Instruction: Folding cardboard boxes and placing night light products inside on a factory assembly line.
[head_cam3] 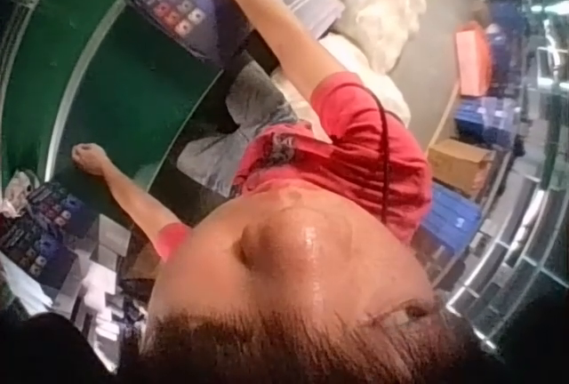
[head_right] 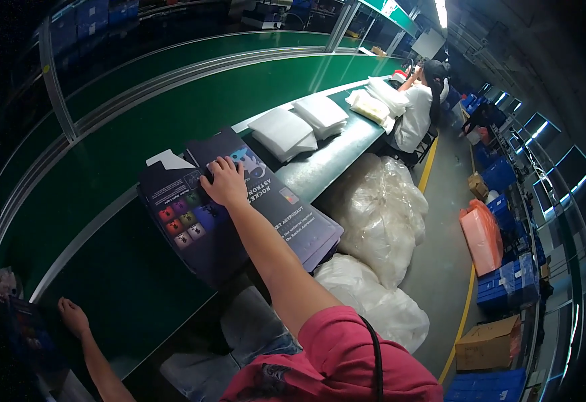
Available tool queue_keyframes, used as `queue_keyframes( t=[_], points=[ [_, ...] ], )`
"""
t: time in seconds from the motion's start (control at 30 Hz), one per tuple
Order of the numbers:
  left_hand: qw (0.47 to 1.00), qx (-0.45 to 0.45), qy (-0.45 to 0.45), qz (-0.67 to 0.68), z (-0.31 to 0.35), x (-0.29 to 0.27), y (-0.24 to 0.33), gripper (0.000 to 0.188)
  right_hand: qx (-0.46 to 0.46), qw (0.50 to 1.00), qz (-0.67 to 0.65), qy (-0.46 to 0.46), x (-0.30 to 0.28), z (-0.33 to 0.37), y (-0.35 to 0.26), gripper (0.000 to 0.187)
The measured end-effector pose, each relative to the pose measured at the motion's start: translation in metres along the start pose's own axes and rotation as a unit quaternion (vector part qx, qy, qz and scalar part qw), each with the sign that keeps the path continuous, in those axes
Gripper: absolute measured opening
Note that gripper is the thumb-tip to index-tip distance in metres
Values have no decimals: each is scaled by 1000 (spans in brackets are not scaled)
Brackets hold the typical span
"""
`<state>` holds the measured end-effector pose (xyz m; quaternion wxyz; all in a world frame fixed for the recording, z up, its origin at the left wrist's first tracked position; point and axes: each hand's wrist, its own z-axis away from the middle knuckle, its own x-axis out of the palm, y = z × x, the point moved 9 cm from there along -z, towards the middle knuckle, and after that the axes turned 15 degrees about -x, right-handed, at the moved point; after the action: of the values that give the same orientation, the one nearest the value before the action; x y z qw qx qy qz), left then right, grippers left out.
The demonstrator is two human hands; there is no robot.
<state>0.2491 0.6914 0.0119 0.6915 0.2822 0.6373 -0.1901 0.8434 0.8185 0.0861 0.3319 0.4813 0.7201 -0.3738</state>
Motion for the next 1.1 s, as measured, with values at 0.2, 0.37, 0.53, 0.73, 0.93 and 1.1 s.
queue_keyframes(
  t=[0.2,0.37,0.53,0.73,0.93,1.1],
  points=[
    [998,-18,-25,54,0,-5,-2,34,3,1000,-23,-19,0,-3,1,50],
    [1000,0,-1,25,-5,4,-3,35,8,1000,-12,-24,2,0,3,51],
    [1000,-3,9,28,-12,7,-9,33,7,999,-18,-27,1,-3,1,51],
    [999,6,2,35,-7,3,-2,32,6,1000,-13,-21,2,-1,4,50],
    [997,23,35,61,-21,13,-15,32,8,999,-15,-28,2,-2,-1,51],
    [999,15,22,32,-10,3,-6,31,9,1000,-14,-24,2,-3,1,52]
  ],
)
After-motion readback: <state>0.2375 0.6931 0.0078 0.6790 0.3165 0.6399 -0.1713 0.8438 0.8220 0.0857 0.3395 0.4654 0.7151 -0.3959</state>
